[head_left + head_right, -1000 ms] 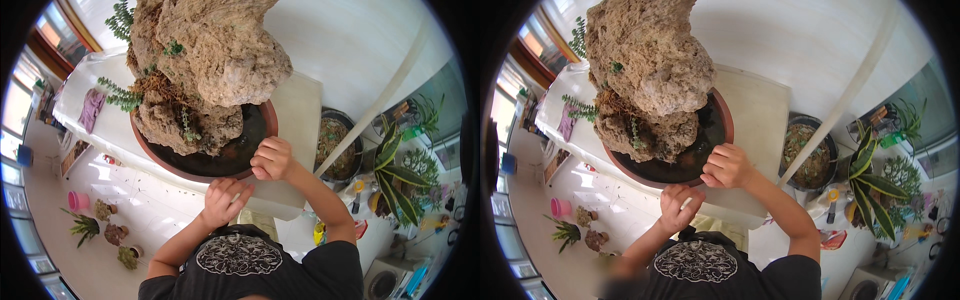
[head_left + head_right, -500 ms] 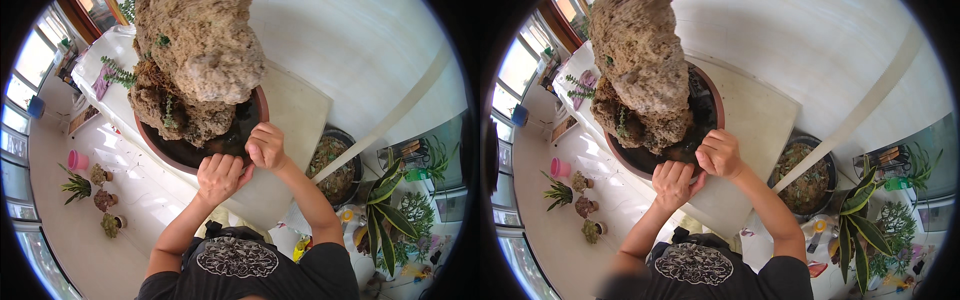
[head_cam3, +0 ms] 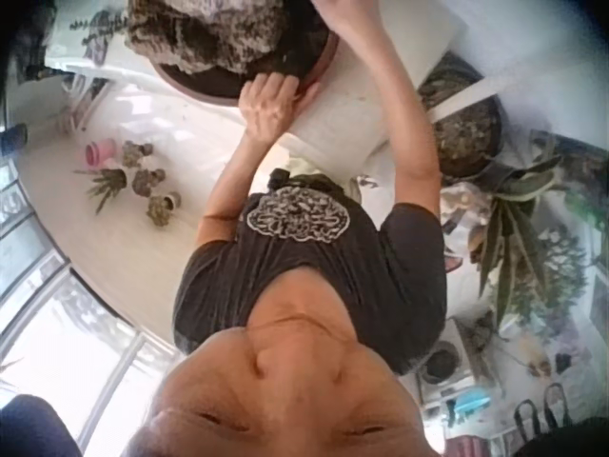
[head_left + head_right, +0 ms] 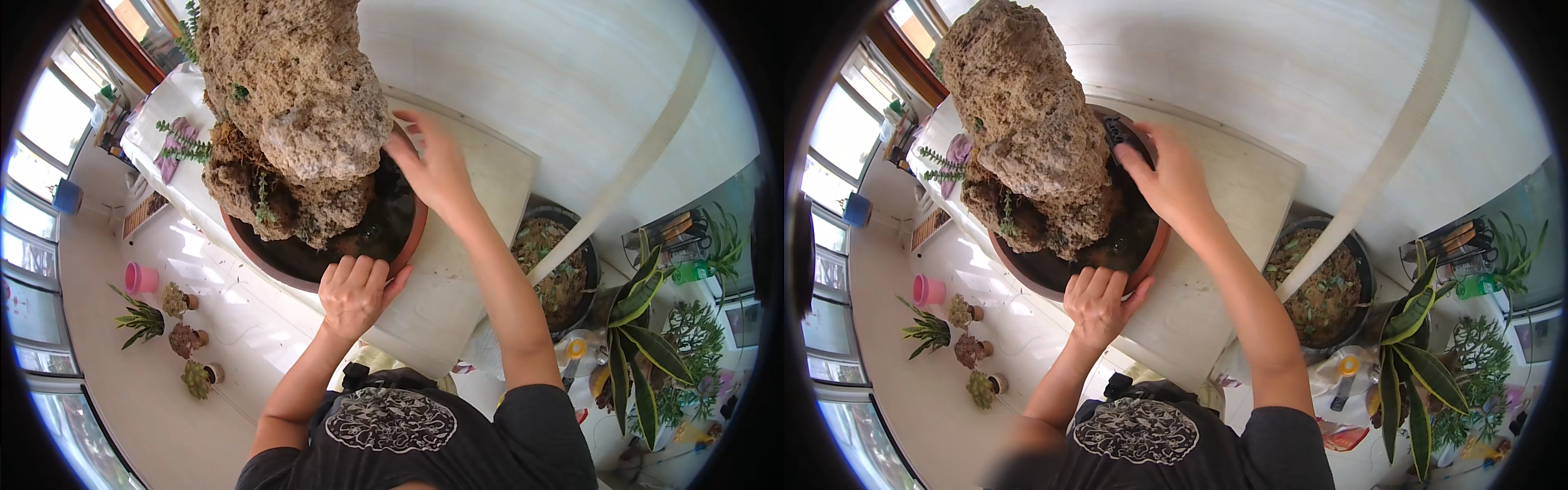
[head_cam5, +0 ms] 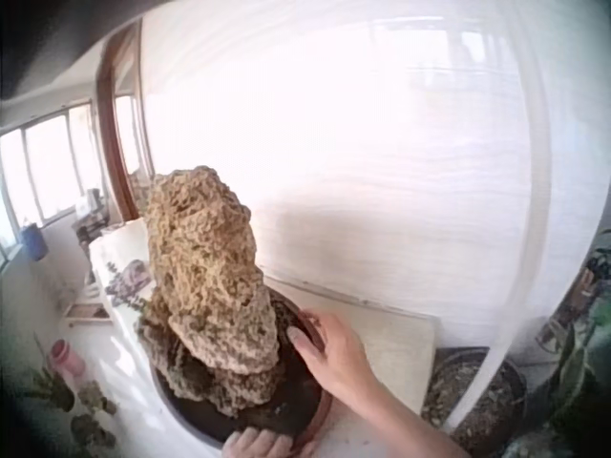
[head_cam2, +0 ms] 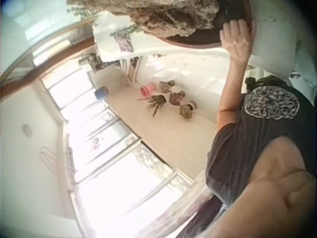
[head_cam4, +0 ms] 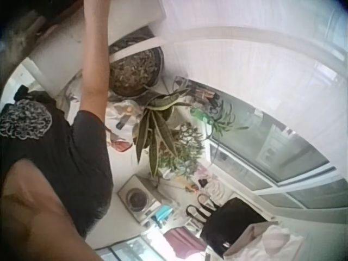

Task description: The person moves a large potted plant aside on a white surface, then wipes the surface with a purple cloth. They smooth a plastic sheet over the surface and continue wiping around the plant before moving the plant back into position.

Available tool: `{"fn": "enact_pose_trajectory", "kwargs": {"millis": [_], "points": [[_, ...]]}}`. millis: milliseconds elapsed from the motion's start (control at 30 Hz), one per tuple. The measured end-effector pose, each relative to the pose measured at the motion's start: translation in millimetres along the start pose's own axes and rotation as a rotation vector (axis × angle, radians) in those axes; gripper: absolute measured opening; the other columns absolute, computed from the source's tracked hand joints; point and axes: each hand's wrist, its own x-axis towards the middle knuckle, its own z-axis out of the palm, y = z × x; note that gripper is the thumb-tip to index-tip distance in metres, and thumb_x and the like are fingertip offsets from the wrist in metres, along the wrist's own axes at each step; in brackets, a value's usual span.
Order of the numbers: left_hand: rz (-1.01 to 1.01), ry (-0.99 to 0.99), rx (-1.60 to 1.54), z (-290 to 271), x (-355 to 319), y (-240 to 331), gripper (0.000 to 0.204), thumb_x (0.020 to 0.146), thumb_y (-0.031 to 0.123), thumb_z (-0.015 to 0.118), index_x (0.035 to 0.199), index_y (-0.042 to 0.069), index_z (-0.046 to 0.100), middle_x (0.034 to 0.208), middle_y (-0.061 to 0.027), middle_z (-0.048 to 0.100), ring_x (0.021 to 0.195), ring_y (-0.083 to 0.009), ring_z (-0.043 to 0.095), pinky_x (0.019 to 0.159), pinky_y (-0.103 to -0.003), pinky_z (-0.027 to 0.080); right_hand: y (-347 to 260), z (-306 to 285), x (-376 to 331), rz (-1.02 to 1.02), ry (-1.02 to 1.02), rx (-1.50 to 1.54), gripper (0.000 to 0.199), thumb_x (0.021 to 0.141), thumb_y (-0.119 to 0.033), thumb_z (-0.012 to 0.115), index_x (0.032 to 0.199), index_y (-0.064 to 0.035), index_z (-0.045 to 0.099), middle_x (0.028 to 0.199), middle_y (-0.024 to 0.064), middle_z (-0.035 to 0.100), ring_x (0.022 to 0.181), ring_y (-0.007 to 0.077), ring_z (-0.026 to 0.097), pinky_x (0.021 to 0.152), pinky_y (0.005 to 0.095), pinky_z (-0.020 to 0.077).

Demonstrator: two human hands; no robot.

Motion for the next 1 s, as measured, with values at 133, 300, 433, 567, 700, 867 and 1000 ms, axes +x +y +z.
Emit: {"fn": "enact_pose_trajectory", "kwargs": {"millis": [133, 300, 433, 567, 700, 867, 1000], "points": [[-0.021, 0.004, 0.003, 2, 5, 5, 0.041, 0.073, 0.034, 0.078, 0.059, 0.014, 0.045, 0.059, -0.0011, 0.038, 0.053, -0.0165, 0.045, 0.048, -0.030, 0.033, -9, -22, -36, -0.230, 0.055, -0.138, 0.013, 0.092, -0.013, 0.058, 0.089, -0.0031, 0.065, 0.083, 0.0101, 0.066, 0.078, 0.0264, 0.062, 0.071, 0.0373, 0.0486], [-0.055, -0.013, -0.024, 10, 9, 5, 0.042, 0.073, 0.035, 0.078, 0.059, 0.013, 0.045, 0.059, -0.0014, 0.039, 0.051, -0.0165, 0.047, 0.046, -0.029, 0.036, 1, -30, -91, -0.134, 0.070, -0.102, 0.011, 0.093, -0.009, 0.057, 0.090, -0.0022, 0.064, 0.086, 0.0097, 0.063, 0.076, 0.0239, 0.061, 0.067, 0.0336, 0.0491], [-0.046, 0.019, -0.031, 9, 8, 4, 0.043, 0.072, 0.034, 0.080, 0.057, 0.013, 0.045, 0.059, -0.0010, 0.039, 0.051, -0.0165, 0.047, 0.046, -0.029, 0.037, -4, -21, -105, 0.132, 0.108, -0.069, 0.016, 0.094, -0.010, 0.056, 0.107, -0.0020, 0.059, 0.102, 0.0138, 0.059, 0.081, 0.0241, 0.061, 0.070, 0.0324, 0.0508], [-0.049, 0.045, -0.024, 6, 10, 4, 0.045, 0.069, 0.032, 0.082, 0.055, 0.013, 0.044, 0.057, -0.0004, 0.038, 0.050, -0.0162, 0.046, 0.045, -0.028, 0.036, 4, -28, -121, 0.258, 0.047, -0.099, 0.024, 0.093, -0.008, 0.057, 0.116, -0.0017, 0.056, 0.110, 0.0162, 0.058, 0.092, 0.0282, 0.061, 0.081, 0.0366, 0.0500], [-0.055, 0.060, -0.017, 5, 10, 4, 0.046, 0.067, 0.031, 0.083, 0.053, 0.013, 0.043, 0.056, 0.0000, 0.037, 0.049, -0.0155, 0.045, 0.044, -0.028, 0.035, 5, -45, -146, 0.159, 0.092, -0.387, 0.035, 0.090, -0.006, 0.059, 0.124, -0.0018, 0.053, 0.124, 0.0198, 0.053, 0.112, 0.0355, 0.053, 0.096, 0.0421, 0.0437], [-0.054, 0.044, -0.006, 4, 12, 6, 0.047, 0.066, 0.030, 0.084, 0.052, 0.014, 0.042, 0.056, 0.0001, 0.037, 0.049, -0.0151, 0.044, 0.043, -0.028, 0.035, 8, -60, -160, 0.232, 0.110, -0.508, 0.044, 0.087, -0.005, 0.060, 0.129, -0.0012, 0.050, 0.136, 0.0224, 0.042, 0.125, 0.0406, 0.041, 0.104, 0.0465, 0.0355], [-0.056, 0.044, -0.002, 3, 12, 6, 0.048, 0.066, 0.029, 0.084, 0.051, 0.014, 0.041, 0.055, 0.0001, 0.036, 0.048, -0.0148, 0.044, 0.042, -0.028, 0.034, 7, -73, -161, 0.256, 0.138, -0.614, 0.047, 0.085, -0.005, 0.062, 0.130, -0.0010, 0.050, 0.137, 0.0227, 0.041, 0.126, 0.0414, 0.040, 0.106, 0.0475, 0.0332]]}}
